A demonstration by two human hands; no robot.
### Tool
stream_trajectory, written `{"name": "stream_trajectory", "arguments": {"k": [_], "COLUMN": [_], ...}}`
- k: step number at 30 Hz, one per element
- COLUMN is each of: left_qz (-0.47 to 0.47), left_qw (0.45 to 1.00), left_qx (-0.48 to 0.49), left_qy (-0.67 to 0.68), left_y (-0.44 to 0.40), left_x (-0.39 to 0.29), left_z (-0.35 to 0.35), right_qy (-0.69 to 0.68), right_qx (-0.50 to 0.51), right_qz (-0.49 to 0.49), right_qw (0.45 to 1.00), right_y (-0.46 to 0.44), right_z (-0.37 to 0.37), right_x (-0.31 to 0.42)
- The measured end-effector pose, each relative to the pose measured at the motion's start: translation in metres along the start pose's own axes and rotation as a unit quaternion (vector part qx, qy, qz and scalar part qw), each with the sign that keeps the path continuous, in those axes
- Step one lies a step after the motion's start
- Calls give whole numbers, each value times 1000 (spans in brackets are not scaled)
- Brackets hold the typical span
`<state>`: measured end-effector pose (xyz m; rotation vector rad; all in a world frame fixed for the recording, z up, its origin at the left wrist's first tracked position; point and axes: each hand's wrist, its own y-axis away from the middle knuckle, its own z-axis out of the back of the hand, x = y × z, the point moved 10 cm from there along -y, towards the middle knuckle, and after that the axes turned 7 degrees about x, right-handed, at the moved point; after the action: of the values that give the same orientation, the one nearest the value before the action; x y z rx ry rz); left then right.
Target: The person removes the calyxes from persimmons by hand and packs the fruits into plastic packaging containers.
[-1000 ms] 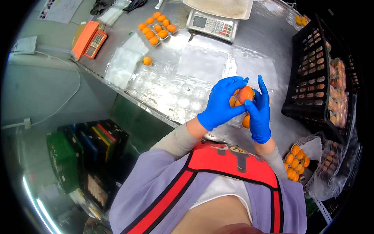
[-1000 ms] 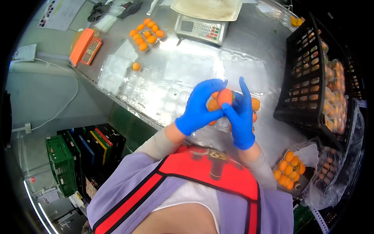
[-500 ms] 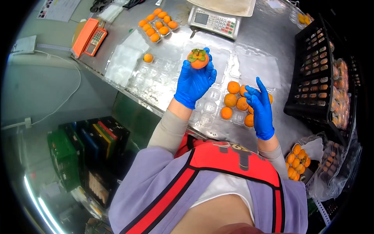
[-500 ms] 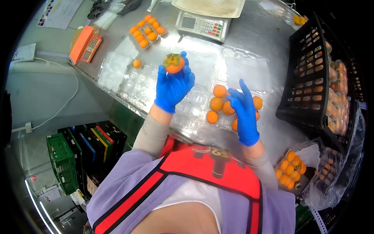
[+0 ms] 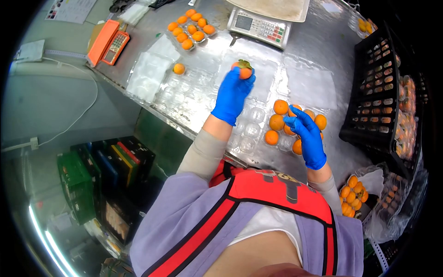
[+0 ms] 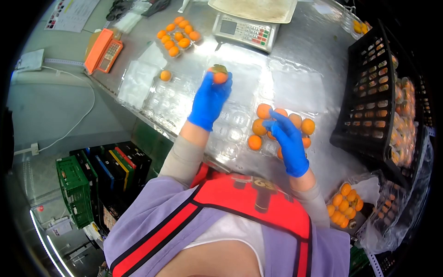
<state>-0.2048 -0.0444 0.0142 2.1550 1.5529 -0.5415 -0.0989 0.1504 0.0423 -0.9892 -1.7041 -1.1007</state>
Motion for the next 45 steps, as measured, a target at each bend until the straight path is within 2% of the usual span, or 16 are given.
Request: {"name": "stream_trajectory", "arguments": {"k": [1, 2, 3, 5, 7, 13, 15, 19, 23, 25, 29, 32, 34, 39, 43, 45], "left_qz": [-95, -176, -176, -266, -272, -283, -290, -266, -276, -302, -287, -297, -237, -155, -99, -53], "left_qw": [956, 920, 920, 748, 748, 666, 612, 594, 684, 772, 808, 762, 704, 698, 658, 556], "left_qx": [-101, -69, -69, -78, -74, -97, -115, -133, -181, -191, -218, -257, -307, -337, -360, -365], "left_qy": [-257, -343, -343, -602, -601, -684, -727, -747, -651, -525, -466, -515, -596, -613, -654, -745], "left_y": [5, 8, 9, 20, 17, 16, 14, -3, -33, -58, -90, -105, -118, -149, -169, -187], "left_x": [-29, -45, -49, -76, -79, -85, -87, -97, -136, -164, -215, -249, -264, -273, -277, -287], "left_z": [8, -12, -13, -40, -36, -33, -25, 13, 74, 122, 145, 154, 146, 148, 157, 168], "right_qy": [-20, -20, -26, -33, -31, -4, -7, -8, -9, -17, -28, -58, -45, -47, -53, -57], "right_qx": [19, 20, 26, 31, 28, 29, 33, 38, 38, 31, 28, 16, 12, -14, -26, -31], "right_qz": [-11, -12, -12, -11, -29, -28, -36, -51, -53, -60, -55, -65, -58, -71, -65, -66], "right_qw": [1000, 1000, 999, 999, 999, 999, 999, 998, 998, 998, 998, 996, 997, 996, 996, 996], "right_y": [0, 0, -1, -1, -1, -4, -4, -6, -9, -10, -15, -17, -19, -21, -26, -27], "right_z": [-4, -4, -5, -7, -11, -15, -15, -16, -15, -13, -7, -2, 4, 13, 18, 21], "right_x": [-2, -3, -6, -6, -6, -4, -5, -8, -10, -12, -15, -19, -20, -21, -19, -21]}}
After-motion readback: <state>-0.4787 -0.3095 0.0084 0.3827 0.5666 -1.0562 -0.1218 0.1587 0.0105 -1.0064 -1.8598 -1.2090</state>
